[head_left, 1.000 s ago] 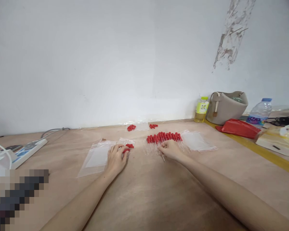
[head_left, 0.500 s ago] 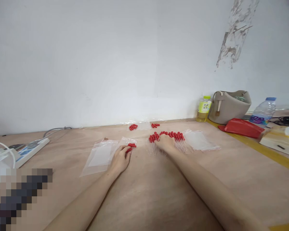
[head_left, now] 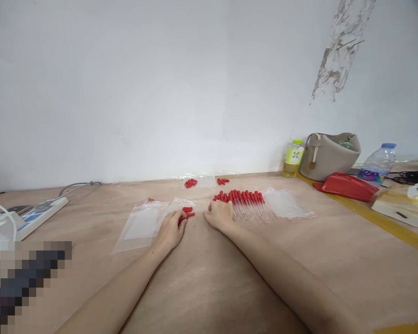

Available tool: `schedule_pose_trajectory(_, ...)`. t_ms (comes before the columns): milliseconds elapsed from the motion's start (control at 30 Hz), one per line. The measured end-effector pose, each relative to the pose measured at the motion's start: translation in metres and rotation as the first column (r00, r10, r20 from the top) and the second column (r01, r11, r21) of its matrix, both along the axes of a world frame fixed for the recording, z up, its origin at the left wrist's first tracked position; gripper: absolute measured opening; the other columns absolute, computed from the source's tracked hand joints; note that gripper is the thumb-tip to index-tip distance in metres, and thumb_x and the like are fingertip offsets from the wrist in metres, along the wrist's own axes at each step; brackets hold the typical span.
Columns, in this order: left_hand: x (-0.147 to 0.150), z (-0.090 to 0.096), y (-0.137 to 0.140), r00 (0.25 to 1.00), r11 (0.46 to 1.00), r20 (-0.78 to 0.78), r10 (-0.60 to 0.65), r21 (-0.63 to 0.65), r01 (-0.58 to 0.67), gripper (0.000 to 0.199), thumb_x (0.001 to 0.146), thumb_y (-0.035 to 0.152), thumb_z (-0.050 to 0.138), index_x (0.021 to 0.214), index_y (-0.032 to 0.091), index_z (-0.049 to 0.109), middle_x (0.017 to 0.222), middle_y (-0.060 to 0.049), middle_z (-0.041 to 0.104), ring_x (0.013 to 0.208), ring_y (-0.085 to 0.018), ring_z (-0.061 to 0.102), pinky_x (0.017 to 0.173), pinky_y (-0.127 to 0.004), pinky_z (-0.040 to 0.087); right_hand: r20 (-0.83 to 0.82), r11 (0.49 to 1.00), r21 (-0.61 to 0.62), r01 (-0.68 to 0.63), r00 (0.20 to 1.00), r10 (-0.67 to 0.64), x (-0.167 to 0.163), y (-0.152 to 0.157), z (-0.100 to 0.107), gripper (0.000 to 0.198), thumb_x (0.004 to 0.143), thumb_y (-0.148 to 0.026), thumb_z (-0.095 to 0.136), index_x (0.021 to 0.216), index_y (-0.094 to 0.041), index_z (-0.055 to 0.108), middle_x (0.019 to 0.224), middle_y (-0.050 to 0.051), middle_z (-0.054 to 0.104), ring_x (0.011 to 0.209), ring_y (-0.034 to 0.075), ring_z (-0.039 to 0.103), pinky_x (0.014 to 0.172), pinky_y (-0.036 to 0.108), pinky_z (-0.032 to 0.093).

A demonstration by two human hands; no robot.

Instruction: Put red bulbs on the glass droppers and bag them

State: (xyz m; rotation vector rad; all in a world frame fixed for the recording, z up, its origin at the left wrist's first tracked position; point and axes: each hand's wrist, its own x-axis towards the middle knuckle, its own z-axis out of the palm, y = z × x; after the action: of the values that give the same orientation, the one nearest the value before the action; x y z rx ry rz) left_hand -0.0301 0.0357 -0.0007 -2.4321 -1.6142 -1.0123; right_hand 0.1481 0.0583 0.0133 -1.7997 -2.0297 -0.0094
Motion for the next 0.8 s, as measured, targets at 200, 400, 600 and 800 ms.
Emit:
schedule_pose_trajectory(200,0.000,0.001,-0.003,0.999,0.998,-0.032,0.009,0.065,-0.007,0.017,0.080,0.015,0.045,0.093,0.020,0.053,0.089,-0.004,0.059,0.083,-0.020,0.056,0.073,-0.032,0.044,0.084,0.999,0.038,-0.017,0.996,0.013,-0.010,0.001,-0.004,0.030,0.078,-0.032,0.043,0.083,-0.010,0.063,0.090,0.017,0.061,0.087,0.025,0.052,0.082,0.040,0.022)
schedule_pose_trajectory(400,0.003,0.005,-0.008,0.996,0.971,0.085,-0.019,0.241,-0.002,0.029,0.085,0.018,0.040,0.113,0.019,0.044,0.098,-0.008,0.052,0.089,-0.020,0.055,0.075,-0.033,0.046,-0.015,0.998,0.067,-0.008,1.000,0.009,0.006,-0.005,0.017,0.031,0.084,-0.032,0.036,0.085,-0.011,0.059,0.087,0.015,0.062,0.084,0.023,0.054,0.078,0.037,0.028)
schedule_pose_trajectory(600,0.026,0.004,-0.027,0.966,0.959,0.100,-0.237,0.182,0.216,0.020,0.086,0.018,0.038,0.096,0.019,0.055,0.106,-0.008,0.049,0.098,-0.019,0.050,0.085,-0.034,0.043,-0.340,0.907,0.326,-0.267,0.862,0.376,0.058,-0.032,0.022,0.021,0.086,-0.024,0.036,0.099,-0.015,0.049,0.084,0.006,0.061,0.076,0.015,0.055,0.068,0.026,0.037)
schedule_pose_trajectory(800,0.041,0.005,-0.044,0.957,0.965,0.120,-0.263,0.024,0.262,0.012,0.085,0.024,0.043,0.088,0.019,0.053,0.085,-0.003,0.057,0.085,-0.018,0.053,0.076,-0.033,0.043,-0.136,0.807,0.450,-0.382,0.864,0.485,0.073,-0.068,-0.004,0.023,0.086,-0.019,0.036,0.094,-0.018,0.057,0.084,0.006,0.060,0.075,0.014,0.054,0.072,0.028,0.035)
